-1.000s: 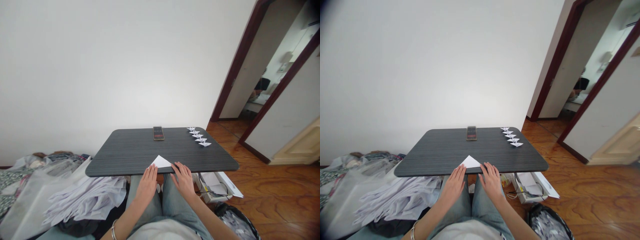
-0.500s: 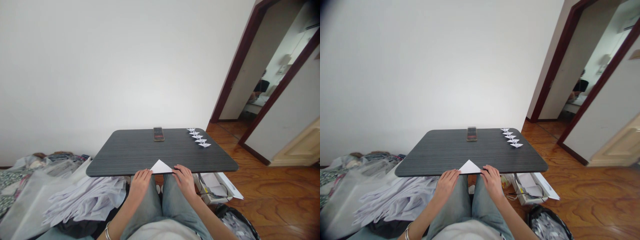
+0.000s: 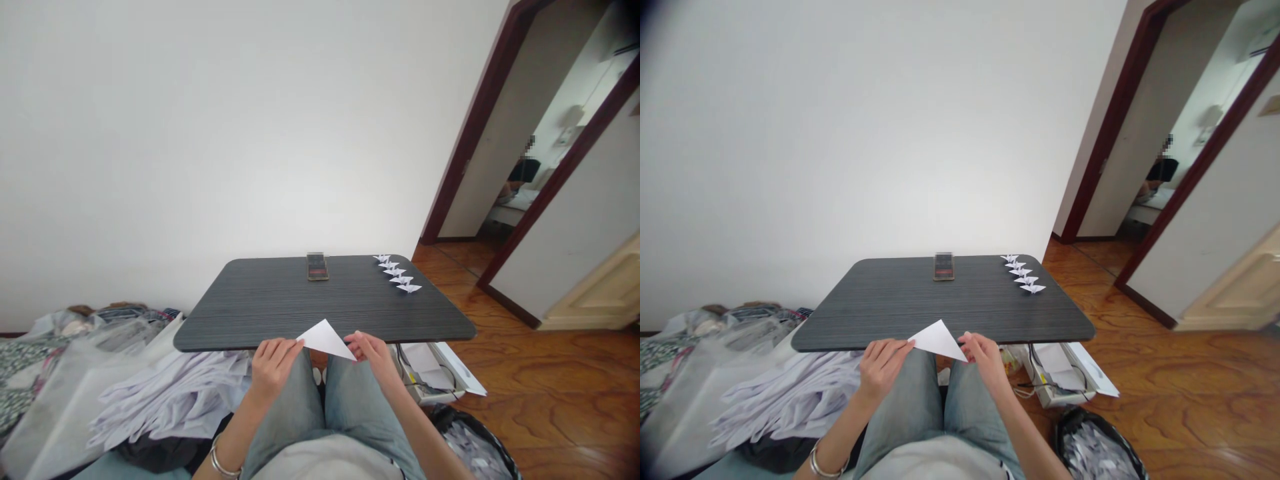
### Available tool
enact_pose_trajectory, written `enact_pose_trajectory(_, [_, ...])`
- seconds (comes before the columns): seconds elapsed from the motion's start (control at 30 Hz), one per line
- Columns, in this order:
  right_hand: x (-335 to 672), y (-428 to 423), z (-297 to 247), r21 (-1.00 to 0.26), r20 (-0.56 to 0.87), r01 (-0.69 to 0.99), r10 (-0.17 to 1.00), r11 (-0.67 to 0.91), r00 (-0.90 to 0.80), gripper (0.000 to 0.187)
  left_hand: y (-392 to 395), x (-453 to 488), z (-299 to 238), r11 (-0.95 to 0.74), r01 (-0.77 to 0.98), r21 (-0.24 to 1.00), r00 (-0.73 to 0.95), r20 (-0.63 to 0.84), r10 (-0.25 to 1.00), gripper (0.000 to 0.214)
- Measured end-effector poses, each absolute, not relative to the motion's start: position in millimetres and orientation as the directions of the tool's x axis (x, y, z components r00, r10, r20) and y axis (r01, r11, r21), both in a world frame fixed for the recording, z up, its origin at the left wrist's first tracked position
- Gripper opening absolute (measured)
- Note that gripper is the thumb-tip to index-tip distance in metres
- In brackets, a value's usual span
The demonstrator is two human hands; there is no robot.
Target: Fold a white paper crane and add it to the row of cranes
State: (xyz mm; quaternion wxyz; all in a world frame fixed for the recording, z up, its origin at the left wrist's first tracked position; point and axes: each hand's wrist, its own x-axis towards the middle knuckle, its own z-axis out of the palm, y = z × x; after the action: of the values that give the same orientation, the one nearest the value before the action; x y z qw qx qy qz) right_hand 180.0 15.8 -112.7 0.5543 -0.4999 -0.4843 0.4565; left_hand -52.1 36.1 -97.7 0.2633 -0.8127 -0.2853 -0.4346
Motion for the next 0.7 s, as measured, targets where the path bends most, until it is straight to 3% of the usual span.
enact_pose_trajectory(0.17, [179.2, 6.0, -95.2, -0.999, -0.047, -0.004, 0.981, -0.048, -0.189, 0.038, 33.5, -52.8, -90.2, -0.690, 0.686, -0.233, 0.455, 0.877, 0.156, 0.027])
enact_pose_trajectory(0.27, [178.5, 0.4, -89.1, -0.998, -0.004, -0.063, 0.985, -0.015, -0.171, 0.039, 32.2, -54.4, -84.2, -0.667, 0.719, -0.193, 0.406, 0.896, 0.179, 0.024])
enact_pose_trajectory(0.33, [179.0, -2.2, -86.4, -0.996, 0.039, -0.083, 0.989, 0.027, -0.141, 0.038, 30.6, -55.3, -79.0, -0.642, 0.766, -0.027, 0.274, 0.918, 0.289, 0.019])
enact_pose_trajectory(0.4, [180.1, -4.3, -84.5, -0.994, 0.079, -0.079, 0.992, 0.070, -0.103, 0.036, 27.8, -55.0, -73.1, -0.611, 0.739, 0.283, 0.069, 0.871, 0.486, 0.017])
enact_pose_trajectory(0.5, [181.3, -7.5, -81.9, -0.993, 0.103, -0.060, 0.991, 0.098, -0.084, 0.034, 21.3, -51.1, -62.6, -0.487, 0.445, 0.752, -0.066, 0.570, 0.819, 0.033])
enact_pose_trajectory(0.6, [180.7, -10.6, -78.7, -0.993, 0.112, -0.038, 0.991, 0.110, -0.075, 0.034, 13.9, -44.1, -50.8, -0.316, 0.197, 0.928, 0.069, 0.309, 0.949, 0.042])
enact_pose_trajectory(0.7, [178.4, -12.6, -75.3, -0.993, 0.115, -0.032, 0.991, 0.113, -0.074, 0.033, 7.7, -37.2, -40.3, -0.261, 0.134, 0.956, 0.150, 0.241, 0.959, 0.030])
